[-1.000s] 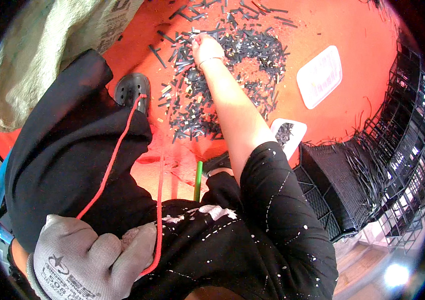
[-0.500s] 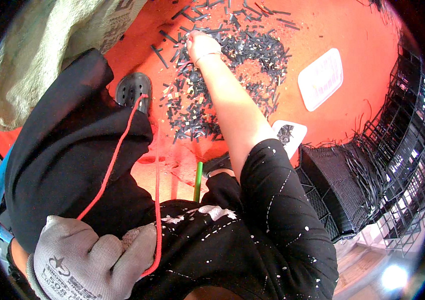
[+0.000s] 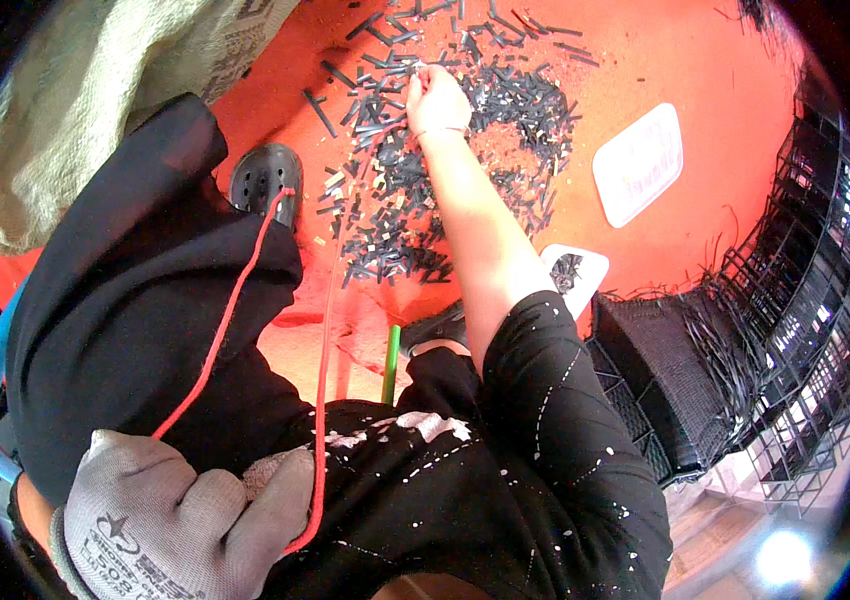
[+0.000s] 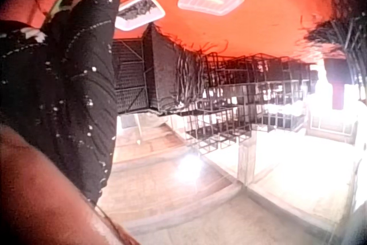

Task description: The person sits on the floor and sorts small black fasteners from a large pile on an orange mat. They pick up individual fasteners, inspect them, and place them into a white container. The person also handles a red cable, occasionally manipulating it with gloved hands.

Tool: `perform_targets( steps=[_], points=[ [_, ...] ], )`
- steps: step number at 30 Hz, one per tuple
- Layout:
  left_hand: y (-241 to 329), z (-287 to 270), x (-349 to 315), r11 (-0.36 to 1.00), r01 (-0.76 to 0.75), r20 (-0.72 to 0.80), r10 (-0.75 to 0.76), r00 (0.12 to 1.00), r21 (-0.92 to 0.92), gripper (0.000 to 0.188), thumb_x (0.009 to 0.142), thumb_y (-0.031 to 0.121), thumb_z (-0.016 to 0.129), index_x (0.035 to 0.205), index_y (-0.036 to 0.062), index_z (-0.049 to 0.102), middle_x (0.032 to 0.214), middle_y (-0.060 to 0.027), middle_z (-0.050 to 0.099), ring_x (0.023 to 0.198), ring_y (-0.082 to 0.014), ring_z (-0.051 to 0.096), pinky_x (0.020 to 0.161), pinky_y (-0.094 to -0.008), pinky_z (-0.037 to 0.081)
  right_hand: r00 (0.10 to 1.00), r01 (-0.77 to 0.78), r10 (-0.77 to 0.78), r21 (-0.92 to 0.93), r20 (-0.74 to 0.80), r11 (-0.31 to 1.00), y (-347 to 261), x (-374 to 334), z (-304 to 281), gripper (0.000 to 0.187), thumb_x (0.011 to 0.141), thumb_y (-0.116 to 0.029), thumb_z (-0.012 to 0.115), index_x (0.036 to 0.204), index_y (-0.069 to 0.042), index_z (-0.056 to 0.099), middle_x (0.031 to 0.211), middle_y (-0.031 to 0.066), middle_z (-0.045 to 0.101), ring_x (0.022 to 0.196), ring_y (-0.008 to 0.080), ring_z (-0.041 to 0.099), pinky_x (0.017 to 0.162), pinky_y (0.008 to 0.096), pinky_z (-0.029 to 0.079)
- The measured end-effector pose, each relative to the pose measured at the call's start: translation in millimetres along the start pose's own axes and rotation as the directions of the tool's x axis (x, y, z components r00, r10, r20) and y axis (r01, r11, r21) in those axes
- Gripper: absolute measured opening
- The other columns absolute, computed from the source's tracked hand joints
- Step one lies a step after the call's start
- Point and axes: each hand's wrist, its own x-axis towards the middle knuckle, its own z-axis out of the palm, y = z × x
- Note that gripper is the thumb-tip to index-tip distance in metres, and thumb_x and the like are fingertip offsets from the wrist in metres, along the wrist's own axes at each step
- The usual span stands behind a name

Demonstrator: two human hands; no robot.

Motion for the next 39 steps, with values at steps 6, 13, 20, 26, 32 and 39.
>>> perform_targets(
  steps=[6,13,20,26,32,39],
  points=[
    [3,0,0,0.999,-0.001,-0.006,0.002,1.0,0.052,0.051,0.048,0.019,0.072,0.098,0.0108,0.07,0.058,0.0042,0.033,0.044,-0.0126,0.042,0.045,-0.0299,0.034,0.968,0.049,-0.029,-0.074,0.248,0.996,-1,-8,11,0.02,0.084,-0.028,0.061,0.094,-0.011,0.064,0.09,0.0122,0.067,0.085,0.0323,0.065,0.075,0.0411,0.051],
    [-6,1,6,0.998,-0.063,-0.002,0.063,0.998,0.014,0.053,0.047,0.02,0.07,0.099,0.0086,0.071,0.057,0.0041,0.034,0.043,-0.0128,0.042,0.044,-0.0309,0.035,0.961,0.069,-0.016,-0.183,0.276,0.981,18,-10,20,0.025,0.085,-0.03,0.06,0.095,-0.008,0.063,0.091,0.0154,0.066,0.089,0.0332,0.064,0.08,0.0419,0.05],
    [7,-2,-5,1.0,-0.002,-0.009,0.002,1.0,0.02,0.056,0.045,0.02,0.069,0.099,0.0076,0.071,0.057,0.0039,0.033,0.043,-0.0129,0.042,0.043,-0.0309,0.034,0.998,0.006,-0.01,0.056,0.068,0.998,-9,-3,17,0.018,0.085,-0.024,0.059,0.096,-0.01,0.065,0.097,0.0137,0.066,0.09,0.0304,0.065,0.079,0.0404,0.052],
    [-3,1,1,0.998,-0.062,-0.036,0.062,0.997,0.018,0.055,0.044,0.018,0.07,0.098,0.0077,0.071,0.057,0.0038,0.031,0.043,-0.0127,0.042,0.043,-0.0304,0.033,0.98,0.048,-0.043,-0.021,0.193,0.999,-2,9,-1,0.021,0.086,-0.025,0.059,0.099,-0.009,0.064,0.097,0.0146,0.066,0.091,0.0319,0.064,0.082,0.0406,0.051],
    [6,0,-3,1.0,0.0,-0.055,0.0,0.998,0.004,0.055,0.045,0.018,0.07,0.099,0.0077,0.071,0.059,0.0037,0.032,0.042,-0.0126,0.04,0.042,-0.0307,0.032,0.981,0.072,-0.061,-0.055,0.186,0.996,-13,8,10,0.024,0.086,-0.028,0.06,0.099,-0.008,0.063,0.095,0.0134,0.067,0.093,0.0305,0.063,0.084,0.0401,0.049],
    [-3,0,0,0.999,-0.032,-0.004,0.032,0.999,-0.007,0.054,0.046,0.018,0.07,0.099,0.0082,0.071,0.057,0.0042,0.033,0.042,-0.0126,0.041,0.042,-0.0304,0.033,0.999,-0.01,0.01,-0.005,0.05,1.0,0,14,-2,0.021,0.084,-0.025,0.061,0.097,-0.01,0.065,0.096,0.014,0.067,0.09,0.0314,0.065,0.08,0.04,0.051]
  ],
)
